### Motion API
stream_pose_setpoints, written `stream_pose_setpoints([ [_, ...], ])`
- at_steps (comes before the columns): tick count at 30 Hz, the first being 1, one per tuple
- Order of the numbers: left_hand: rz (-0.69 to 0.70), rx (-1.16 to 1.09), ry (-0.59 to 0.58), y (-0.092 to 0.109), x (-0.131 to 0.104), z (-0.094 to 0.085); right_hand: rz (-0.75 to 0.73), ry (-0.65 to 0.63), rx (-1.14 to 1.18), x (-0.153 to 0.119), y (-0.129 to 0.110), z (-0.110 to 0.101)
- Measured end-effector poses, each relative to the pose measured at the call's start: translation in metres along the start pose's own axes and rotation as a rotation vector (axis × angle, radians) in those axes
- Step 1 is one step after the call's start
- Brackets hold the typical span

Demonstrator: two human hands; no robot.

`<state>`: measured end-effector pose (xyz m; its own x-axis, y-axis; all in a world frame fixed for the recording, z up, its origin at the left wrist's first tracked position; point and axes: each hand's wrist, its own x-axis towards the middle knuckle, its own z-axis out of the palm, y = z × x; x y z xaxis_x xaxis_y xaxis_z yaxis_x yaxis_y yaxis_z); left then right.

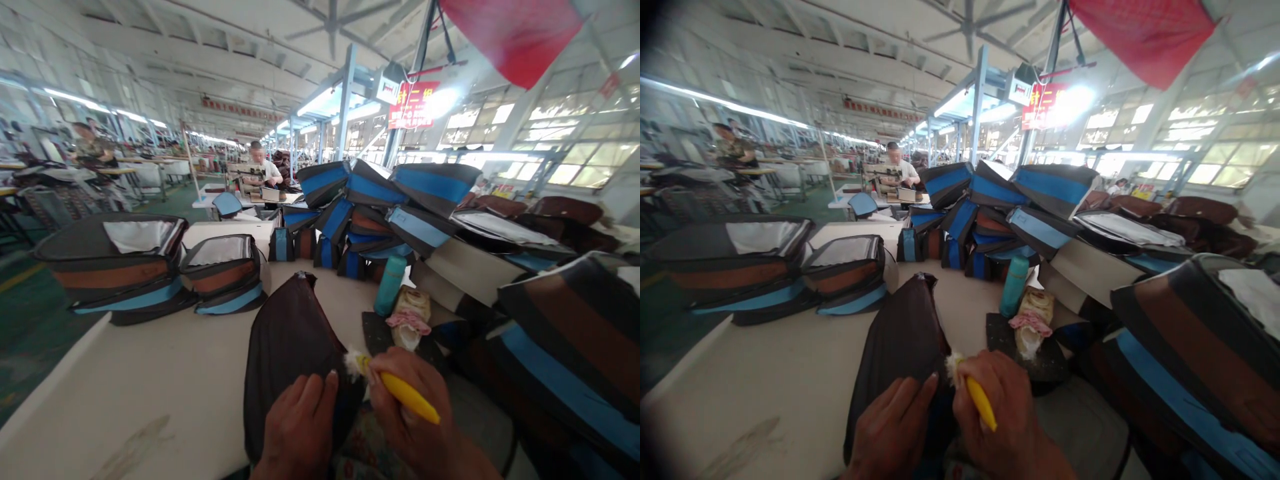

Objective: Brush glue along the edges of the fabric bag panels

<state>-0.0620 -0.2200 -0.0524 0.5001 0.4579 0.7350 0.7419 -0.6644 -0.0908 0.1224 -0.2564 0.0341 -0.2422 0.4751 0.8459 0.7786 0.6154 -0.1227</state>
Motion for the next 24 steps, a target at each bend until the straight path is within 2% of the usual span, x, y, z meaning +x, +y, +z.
stream_pose_setpoints([
  [3, -0.011, 0.015, -0.021, 0.002, 0.0, 0.0, 0.071, 0.063, -0.02, 0.002, 0.001, -0.003],
  [6, -0.005, -0.004, -0.032, 0.002, 0.001, -0.001, 0.108, 0.027, 0.068, 0.0, -0.001, -0.004],
  [8, 0.001, -0.008, -0.031, 0.002, 0.002, -0.001, 0.096, 0.002, 0.077, -0.004, 0.0, 0.0],
  [11, 0.016, 0.004, -0.052, 0.004, 0.005, -0.001, 0.071, 0.063, -0.019, -0.006, 0.005, 0.003],
  [18, 0.103, -0.036, -0.074, 0.016, 0.014, 0.001, 0.232, 0.092, -0.037, -0.011, 0.009, -0.015],
  [24, 0.08, -0.07, -0.142, 0.02, 0.019, 0.0, 0.303, 0.003, 0.04, -0.028, 0.01, -0.013],
])
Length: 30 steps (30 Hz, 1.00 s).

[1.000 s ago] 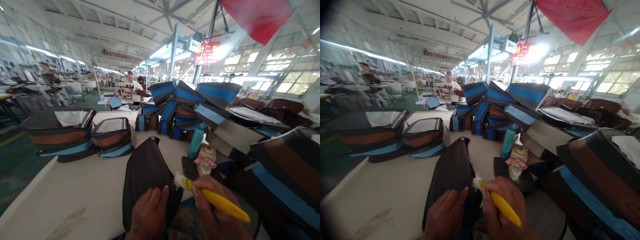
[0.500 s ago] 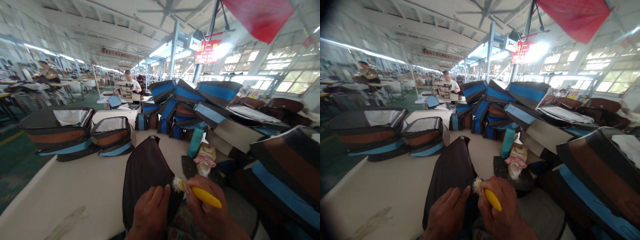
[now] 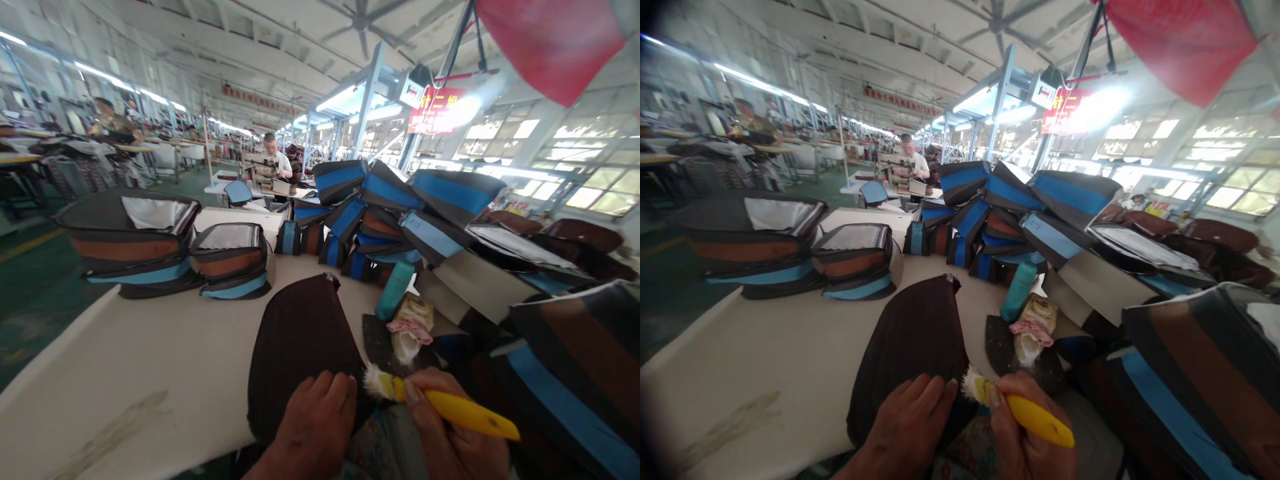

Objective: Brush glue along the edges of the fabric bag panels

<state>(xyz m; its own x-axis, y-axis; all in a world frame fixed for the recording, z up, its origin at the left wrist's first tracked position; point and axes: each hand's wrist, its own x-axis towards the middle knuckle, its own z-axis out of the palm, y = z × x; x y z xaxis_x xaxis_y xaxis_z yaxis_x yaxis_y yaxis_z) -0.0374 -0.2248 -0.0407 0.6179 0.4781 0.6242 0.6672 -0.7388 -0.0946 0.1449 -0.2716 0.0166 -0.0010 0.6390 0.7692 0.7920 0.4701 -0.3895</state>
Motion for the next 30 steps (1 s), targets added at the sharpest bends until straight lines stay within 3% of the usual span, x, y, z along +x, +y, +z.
stream_pose_setpoints([
  [3, -0.015, -0.015, -0.029, 0.001, 0.0, 0.001, -0.008, -0.08, 0.003, 0.002, 0.006, 0.006],
  [8, -0.007, -0.05, -0.048, 0.001, -0.001, 0.001, 0.029, 0.011, -0.112, 0.008, 0.009, 0.0],
  [12, -0.026, -0.075, -0.053, 0.001, 0.0, 0.001, 0.078, 0.026, -0.023, 0.003, 0.0, 0.001],
  [17, -0.029, -0.086, -0.038, 0.002, -0.002, 0.002, -0.189, -0.11, 0.033, 0.001, 0.01, 0.021],
  [20, -0.008, -0.069, -0.045, 0.003, -0.006, 0.001, -0.329, -0.054, -0.091, 0.004, 0.021, 0.021],
  [24, -0.014, -0.065, -0.055, 0.003, -0.007, 0.002, -0.319, 0.03, -0.133, 0.009, 0.015, 0.008],
  [30, -0.017, -0.081, -0.026, 0.006, -0.005, 0.008, -0.413, -0.252, -0.086, 0.004, 0.005, 0.01],
])
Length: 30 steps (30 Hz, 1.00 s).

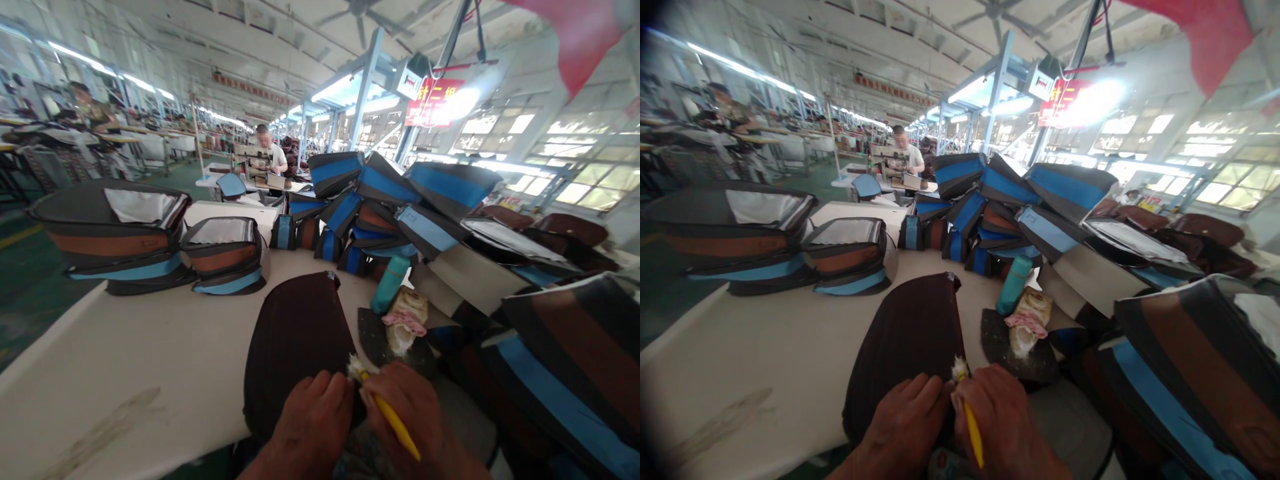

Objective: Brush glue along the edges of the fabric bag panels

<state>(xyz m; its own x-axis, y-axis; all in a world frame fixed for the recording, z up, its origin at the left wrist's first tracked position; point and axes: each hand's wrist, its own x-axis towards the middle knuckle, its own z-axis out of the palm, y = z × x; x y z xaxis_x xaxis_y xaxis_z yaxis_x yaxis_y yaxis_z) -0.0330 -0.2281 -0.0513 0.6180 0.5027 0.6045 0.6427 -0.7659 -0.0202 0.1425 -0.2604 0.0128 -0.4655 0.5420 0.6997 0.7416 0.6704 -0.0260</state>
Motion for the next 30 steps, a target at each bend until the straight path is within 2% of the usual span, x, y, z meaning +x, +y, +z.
stream_pose_setpoints([
  [1, 0.004, 0.004, 0.011, 0.0, 0.0, 0.0, -0.02, 0.002, -0.047, -0.002, 0.003, 0.002],
  [3, 0.021, 0.012, 0.04, -0.001, -0.001, -0.001, -0.017, 0.098, -0.144, -0.007, 0.008, 0.003],
  [6, 0.044, 0.035, 0.126, -0.009, 0.0, -0.011, 0.174, 0.294, -0.154, -0.011, 0.012, -0.002],
  [9, 0.006, 0.085, 0.243, -0.027, 0.002, -0.025, 0.449, 0.456, 0.024, -0.011, 0.008, -0.012],
  [12, -0.08, 0.064, 0.337, -0.05, 0.0, -0.038, 0.559, 0.607, 0.282, -0.01, 0.009, -0.023],
  [16, -0.304, -0.126, 0.36, -0.088, -0.01, -0.038, 0.659, 0.595, 0.6, -0.011, 0.016, -0.03],
  [19, -0.495, -0.262, 0.34, -0.117, -0.023, -0.027, 0.879, 0.67, 0.757, -0.012, 0.014, -0.022],
  [22, -0.629, -0.308, 0.319, -0.137, -0.041, -0.016, 1.093, 0.671, 0.888, -0.013, 0.007, -0.009],
  [25, -0.762, -0.247, 0.345, -0.14, -0.06, -0.012, 1.225, 0.606, 0.969, -0.014, 0.0, 0.003],
  [28, -0.939, -0.191, 0.408, -0.129, -0.08, -0.016, 1.308, 0.558, 1.065, -0.014, -0.004, 0.018],
  [30, -1.0, -0.24, 0.398, -0.117, -0.093, -0.02, 1.329, 0.567, 1.114, -0.011, -0.008, 0.029],
])
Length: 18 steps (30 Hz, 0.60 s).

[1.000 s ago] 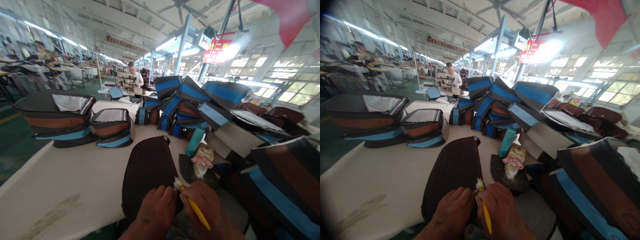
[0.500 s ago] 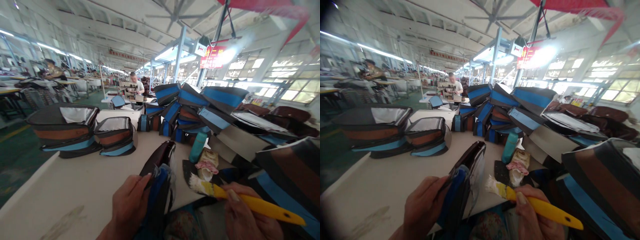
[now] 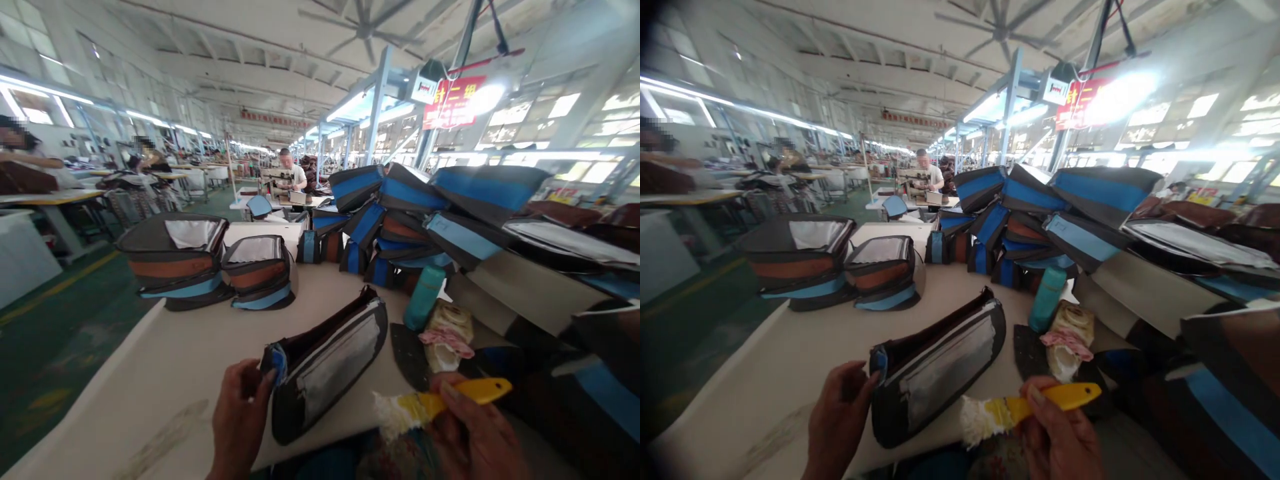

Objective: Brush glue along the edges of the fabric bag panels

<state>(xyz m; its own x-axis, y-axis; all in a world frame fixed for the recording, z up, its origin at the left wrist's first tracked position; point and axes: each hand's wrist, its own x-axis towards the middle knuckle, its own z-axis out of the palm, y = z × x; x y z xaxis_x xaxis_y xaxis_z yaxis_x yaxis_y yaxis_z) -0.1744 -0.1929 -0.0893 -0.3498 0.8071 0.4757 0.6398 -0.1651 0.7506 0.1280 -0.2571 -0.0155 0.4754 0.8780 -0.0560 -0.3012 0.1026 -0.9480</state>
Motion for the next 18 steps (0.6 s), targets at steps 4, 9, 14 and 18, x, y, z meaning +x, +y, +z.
stream_pose_setpoints([
  [4, 0.161, -0.101, -0.129, 0.001, -0.022, -0.005, 0.107, -0.039, 0.057, -0.003, 0.007, 0.017],
  [9, 0.317, -0.06, -0.071, 0.017, -0.018, 0.013, 0.286, -0.015, 0.1, -0.008, 0.009, 0.02],
  [14, 0.227, -0.281, -0.208, 0.049, 0.0, 0.019, 0.289, -0.042, 0.106, -0.007, 0.01, 0.02],
  [18, 0.178, -0.405, -0.372, 0.077, 0.006, 0.013, 0.136, -0.07, 0.123, -0.006, -0.006, 0.035],
])
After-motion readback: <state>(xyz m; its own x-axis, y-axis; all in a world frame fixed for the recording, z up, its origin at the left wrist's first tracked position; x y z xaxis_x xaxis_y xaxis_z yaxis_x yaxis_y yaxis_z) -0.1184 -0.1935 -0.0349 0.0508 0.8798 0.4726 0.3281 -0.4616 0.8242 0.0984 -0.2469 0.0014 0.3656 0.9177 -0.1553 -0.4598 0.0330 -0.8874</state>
